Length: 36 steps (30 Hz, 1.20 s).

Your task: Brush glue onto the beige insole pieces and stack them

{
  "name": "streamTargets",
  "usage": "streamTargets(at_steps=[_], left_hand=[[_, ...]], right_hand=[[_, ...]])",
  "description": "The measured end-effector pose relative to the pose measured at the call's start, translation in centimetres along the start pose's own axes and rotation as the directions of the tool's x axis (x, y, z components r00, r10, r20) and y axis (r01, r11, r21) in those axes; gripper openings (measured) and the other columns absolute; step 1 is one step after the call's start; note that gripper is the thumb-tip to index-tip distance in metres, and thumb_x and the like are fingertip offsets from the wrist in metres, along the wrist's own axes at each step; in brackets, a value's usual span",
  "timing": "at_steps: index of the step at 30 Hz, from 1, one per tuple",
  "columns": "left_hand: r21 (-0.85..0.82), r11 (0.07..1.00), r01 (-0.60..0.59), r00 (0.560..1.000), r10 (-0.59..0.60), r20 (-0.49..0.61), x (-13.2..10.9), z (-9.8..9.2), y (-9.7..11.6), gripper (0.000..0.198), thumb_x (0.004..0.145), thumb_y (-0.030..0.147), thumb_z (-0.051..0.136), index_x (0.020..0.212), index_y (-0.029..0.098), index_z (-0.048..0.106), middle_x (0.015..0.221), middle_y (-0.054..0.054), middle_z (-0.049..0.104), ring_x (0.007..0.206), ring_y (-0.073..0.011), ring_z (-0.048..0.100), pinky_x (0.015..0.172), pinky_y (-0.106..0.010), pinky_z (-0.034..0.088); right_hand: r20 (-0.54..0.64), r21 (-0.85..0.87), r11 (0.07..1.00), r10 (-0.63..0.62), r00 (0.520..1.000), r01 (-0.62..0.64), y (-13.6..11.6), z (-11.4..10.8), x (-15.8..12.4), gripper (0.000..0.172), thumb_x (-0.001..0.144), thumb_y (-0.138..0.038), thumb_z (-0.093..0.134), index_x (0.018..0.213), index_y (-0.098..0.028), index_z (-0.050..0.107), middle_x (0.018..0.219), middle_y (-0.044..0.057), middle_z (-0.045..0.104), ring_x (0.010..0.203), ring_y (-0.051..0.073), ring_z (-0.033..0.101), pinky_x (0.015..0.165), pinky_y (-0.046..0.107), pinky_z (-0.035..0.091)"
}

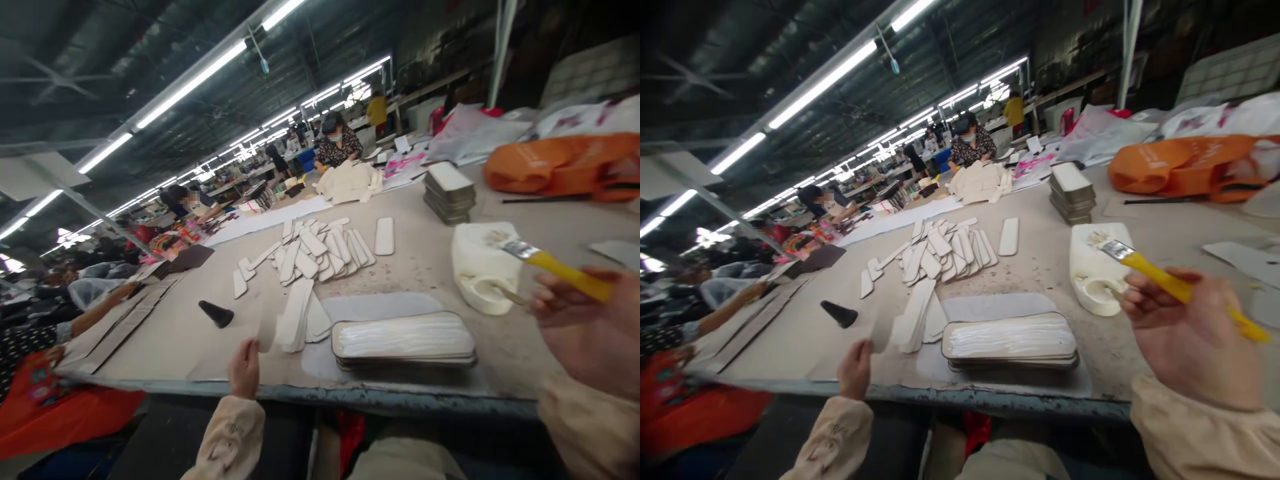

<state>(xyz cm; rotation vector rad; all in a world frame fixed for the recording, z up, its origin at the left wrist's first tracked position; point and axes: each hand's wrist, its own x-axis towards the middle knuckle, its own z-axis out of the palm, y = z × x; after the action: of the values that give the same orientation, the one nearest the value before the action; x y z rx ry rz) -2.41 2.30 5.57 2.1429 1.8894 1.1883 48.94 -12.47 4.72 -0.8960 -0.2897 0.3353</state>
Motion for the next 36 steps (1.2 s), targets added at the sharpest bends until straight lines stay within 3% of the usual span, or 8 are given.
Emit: streamTargets(at_steps=[3, 7, 10, 14, 17, 21, 28, 36], left_hand=[[-0.169, 0.986, -0.012, 1.0, 0.016, 0.018, 0.8, -2.5, 3.9, 0.024, 0.086, 0.041, 0.051, 0.091, 0.019, 0.059, 0.071, -0.002, 0.069, 0.065, -0.0186, 0.066, 0.063, -0.03, 0.053], [-0.616, 0.788, -0.019, 0.952, 0.203, 0.229, 0.6, -4.6, 11.5, 0.023, 0.084, 0.042, 0.059, 0.091, 0.02, 0.057, 0.061, 0.0, 0.067, 0.055, -0.0181, 0.063, 0.05, -0.028, 0.049], [-0.711, 0.7, 0.068, 0.851, 0.331, 0.408, -0.3, -4.9, 16.5, 0.02, 0.086, 0.04, 0.057, 0.083, 0.021, 0.06, 0.055, -0.002, 0.065, 0.046, -0.0152, 0.057, 0.041, -0.026, 0.043], [-0.614, 0.782, 0.104, 0.671, 0.401, 0.624, -0.5, -3.2, 20.0, 0.025, 0.088, 0.041, 0.053, 0.074, 0.021, 0.058, 0.046, -0.002, 0.062, 0.039, -0.0131, 0.052, 0.039, -0.024, 0.039], [-0.487, 0.865, 0.119, 0.601, 0.327, 0.73, 0.3, -0.8, 20.5, 0.027, 0.087, 0.045, 0.051, 0.075, 0.021, 0.056, 0.043, 0.001, 0.06, 0.037, -0.0121, 0.05, 0.039, -0.022, 0.038], [-0.328, 0.936, 0.123, 0.64, 0.178, 0.748, 1.5, 2.3, 19.7, 0.027, 0.081, 0.045, 0.057, 0.077, 0.019, 0.06, 0.041, 0.006, 0.052, 0.038, -0.0097, 0.047, 0.04, -0.019, 0.033], [-0.173, 0.984, -0.043, 0.7, 0.153, 0.698, 1.2, 6.0, 17.4, 0.028, 0.075, 0.046, 0.061, 0.073, 0.018, 0.063, 0.056, 0.003, 0.058, 0.047, -0.0117, 0.051, 0.049, -0.024, 0.038], [-0.042, 0.962, -0.271, 0.72, 0.232, 0.655, 0.6, 6.6, 16.4, 0.028, 0.079, 0.047, 0.054, 0.075, 0.021, 0.066, 0.06, 0.002, 0.062, 0.057, -0.0143, 0.055, 0.057, -0.026, 0.037]], right_hand=[[0.062, 0.048, 0.998, -0.043, 0.997, 0.041, -0.9, 1.9, -2.2, 0.026, 0.075, -0.044, 0.071, 0.086, -0.027, 0.054, 0.076, 0.005, 0.071, 0.068, 0.019, 0.068, 0.06, 0.035, 0.051], [0.214, -0.061, 0.986, -0.141, 0.967, 0.157, -1.1, 3.5, -5.4, 0.027, 0.082, -0.043, 0.065, 0.092, -0.024, 0.049, 0.106, 0.009, 0.071, 0.086, 0.021, 0.07, 0.076, 0.039, 0.055], [0.374, -0.119, 0.989, -0.042, 0.926, 0.093, -1.0, 3.9, -7.1, 0.023, 0.087, -0.042, 0.059, 0.097, -0.025, 0.047, 0.123, 0.009, 0.063, 0.099, 0.02, 0.068, 0.085, 0.04, 0.054], [0.471, -0.215, 0.975, 0.048, 0.881, 0.061, -0.8, 4.2, -8.1, 0.025, 0.088, -0.044, 0.056, 0.098, -0.026, 0.042, 0.125, 0.009, 0.061, 0.099, 0.018, 0.066, 0.08, 0.034, 0.055], [0.456, -0.234, 0.972, 0.077, 0.887, 0.036, -0.7, 4.1, -8.0, 0.032, 0.082, -0.042, 0.063, 0.096, -0.027, 0.039, 0.116, 0.007, 0.065, 0.093, 0.017, 0.066, 0.073, 0.03, 0.055], [0.365, -0.333, 0.931, -0.021, 0.931, 0.152, -0.6, 3.2, -7.2, 0.036, 0.077, -0.038, 0.069, 0.093, -0.026, 0.039, 0.107, 0.005, 0.069, 0.076, 0.016, 0.067, 0.07, 0.032, 0.053], [0.507, -0.761, 0.453, -0.032, 0.861, 0.465, 0.6, 2.2, -7.2, 0.021, 0.081, -0.03, 0.063, 0.098, -0.024, 0.051, 0.1, 0.004, 0.071, 0.085, 0.024, 0.069, 0.074, 0.035, 0.05], [0.593, -0.79, 0.204, 0.013, 0.805, 0.578, 1.6, 2.2, -7.9, 0.021, 0.082, -0.027, 0.06, 0.099, -0.025, 0.05, 0.088, 0.002, 0.07, 0.071, 0.023, 0.068, 0.058, 0.03, 0.044]])
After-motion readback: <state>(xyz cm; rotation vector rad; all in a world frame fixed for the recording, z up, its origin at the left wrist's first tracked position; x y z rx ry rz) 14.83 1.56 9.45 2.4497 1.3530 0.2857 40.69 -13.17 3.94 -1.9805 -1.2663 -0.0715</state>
